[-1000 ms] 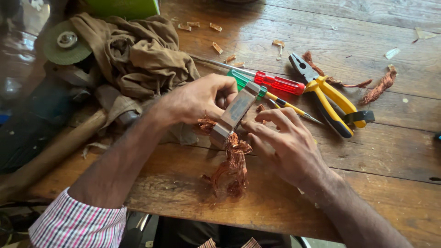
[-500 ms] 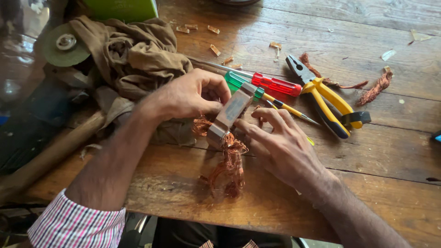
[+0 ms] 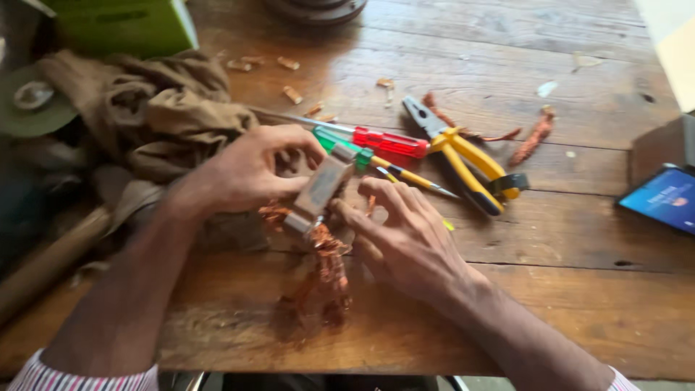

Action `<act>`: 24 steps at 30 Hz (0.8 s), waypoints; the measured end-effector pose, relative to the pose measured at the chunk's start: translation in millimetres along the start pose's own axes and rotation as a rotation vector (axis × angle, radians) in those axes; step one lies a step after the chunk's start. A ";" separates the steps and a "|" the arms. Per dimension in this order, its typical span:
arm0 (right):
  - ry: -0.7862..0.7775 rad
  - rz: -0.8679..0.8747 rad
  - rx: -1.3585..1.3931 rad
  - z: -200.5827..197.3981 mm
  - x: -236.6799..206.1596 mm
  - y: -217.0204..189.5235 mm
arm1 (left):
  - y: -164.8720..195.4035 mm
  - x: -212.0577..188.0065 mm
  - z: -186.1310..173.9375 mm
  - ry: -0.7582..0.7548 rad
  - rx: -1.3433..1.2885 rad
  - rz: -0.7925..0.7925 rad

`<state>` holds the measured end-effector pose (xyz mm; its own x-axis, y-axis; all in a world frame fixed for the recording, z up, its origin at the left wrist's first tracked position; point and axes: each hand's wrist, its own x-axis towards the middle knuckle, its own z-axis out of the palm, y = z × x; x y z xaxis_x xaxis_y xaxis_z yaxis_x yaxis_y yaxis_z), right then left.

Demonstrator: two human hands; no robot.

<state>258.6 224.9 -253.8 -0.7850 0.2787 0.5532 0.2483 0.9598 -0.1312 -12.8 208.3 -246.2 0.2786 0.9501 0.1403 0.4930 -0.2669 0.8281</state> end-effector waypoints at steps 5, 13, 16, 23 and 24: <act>0.166 0.191 0.068 -7.9 -0.7 17.3 | 15.0 1.1 2.5 -0.004 -0.026 0.009; 0.185 0.179 0.082 -7.5 3.0 18.6 | 23.6 5.6 11.2 0.024 0.010 -0.053; 0.184 0.158 0.077 -6.4 5.1 17.5 | 21.7 4.4 9.9 0.057 0.067 -0.020; 0.211 0.319 0.031 -12.3 4.2 16.2 | 21.9 6.6 10.7 0.117 0.321 0.199; 0.217 0.349 0.020 -12.5 4.7 16.3 | 23.5 5.1 11.5 0.124 0.368 0.170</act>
<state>266.0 241.4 -243.1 -0.5174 0.5761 0.6328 0.4660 0.8099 -0.3563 9.7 204.9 -232.3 0.2914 0.8938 0.3410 0.7164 -0.4401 0.5413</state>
